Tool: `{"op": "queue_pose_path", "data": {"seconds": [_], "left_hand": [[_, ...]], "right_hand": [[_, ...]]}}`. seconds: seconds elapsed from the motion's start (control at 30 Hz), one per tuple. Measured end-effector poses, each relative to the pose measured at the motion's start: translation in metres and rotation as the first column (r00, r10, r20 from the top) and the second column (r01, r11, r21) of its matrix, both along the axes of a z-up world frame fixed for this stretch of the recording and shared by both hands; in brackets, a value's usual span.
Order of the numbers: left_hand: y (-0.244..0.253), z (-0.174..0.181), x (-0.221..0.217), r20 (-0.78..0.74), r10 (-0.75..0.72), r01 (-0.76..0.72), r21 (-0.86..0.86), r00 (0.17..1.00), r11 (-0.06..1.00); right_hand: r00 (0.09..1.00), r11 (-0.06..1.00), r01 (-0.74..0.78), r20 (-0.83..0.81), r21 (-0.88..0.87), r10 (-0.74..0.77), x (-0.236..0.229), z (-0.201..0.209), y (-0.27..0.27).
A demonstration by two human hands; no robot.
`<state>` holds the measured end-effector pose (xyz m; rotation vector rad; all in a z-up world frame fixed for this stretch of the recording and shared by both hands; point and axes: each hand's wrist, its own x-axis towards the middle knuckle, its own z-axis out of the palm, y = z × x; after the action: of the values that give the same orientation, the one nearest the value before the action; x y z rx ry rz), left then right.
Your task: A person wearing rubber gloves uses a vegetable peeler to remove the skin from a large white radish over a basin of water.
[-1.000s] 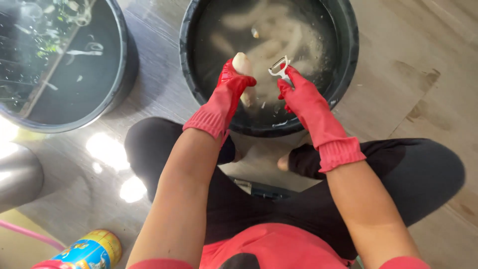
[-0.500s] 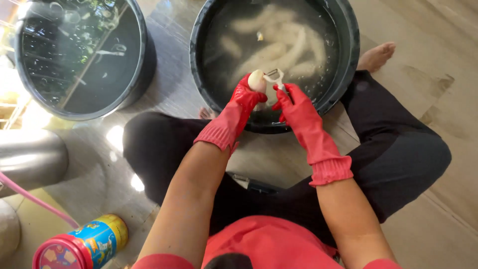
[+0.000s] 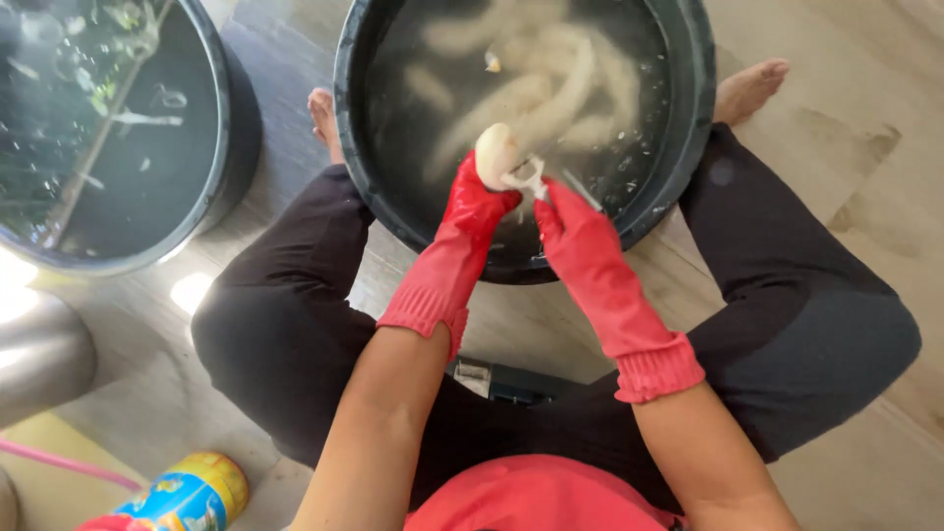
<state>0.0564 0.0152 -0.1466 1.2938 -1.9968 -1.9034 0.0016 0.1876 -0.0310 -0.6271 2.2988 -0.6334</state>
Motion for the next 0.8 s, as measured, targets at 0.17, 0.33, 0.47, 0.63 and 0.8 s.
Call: {"op": "queue_pose_path", "data": {"seconds": [0.17, 0.33, 0.47, 0.63, 0.8], "left_hand": [[0.011, 0.009, 0.01, -0.041, 0.029, -0.028, 0.025, 0.999, 0.999], [0.001, 0.009, 0.02, -0.082, 0.074, -0.073, 0.017, 0.994, 0.997], [0.004, 0.004, 0.018, -0.094, 0.087, -0.086, 0.017, 0.992, 0.996], [0.011, 0.017, 0.017, -0.153, 0.063, -0.064, -0.001, 0.986, 0.998], [0.017, 0.007, 0.016, -0.166, 0.075, -0.08, -0.025, 0.983, 0.996]], "right_hand": [[0.987, 0.986, -0.044, -0.161, -0.161, 0.018, -0.004, 0.018, -0.02], [0.969, 0.993, -0.114, -0.216, 0.042, 0.12, 0.006, 0.0, -0.002], [0.954, 0.994, -0.103, -0.282, 0.022, 0.105, 0.003, 0.043, -0.027], [0.955, 0.951, -0.17, -0.197, 0.258, 0.224, 0.0, 0.044, -0.022], [0.949, 0.936, -0.181, -0.198, 0.301, 0.247, -0.009, 0.039, -0.008]]}}
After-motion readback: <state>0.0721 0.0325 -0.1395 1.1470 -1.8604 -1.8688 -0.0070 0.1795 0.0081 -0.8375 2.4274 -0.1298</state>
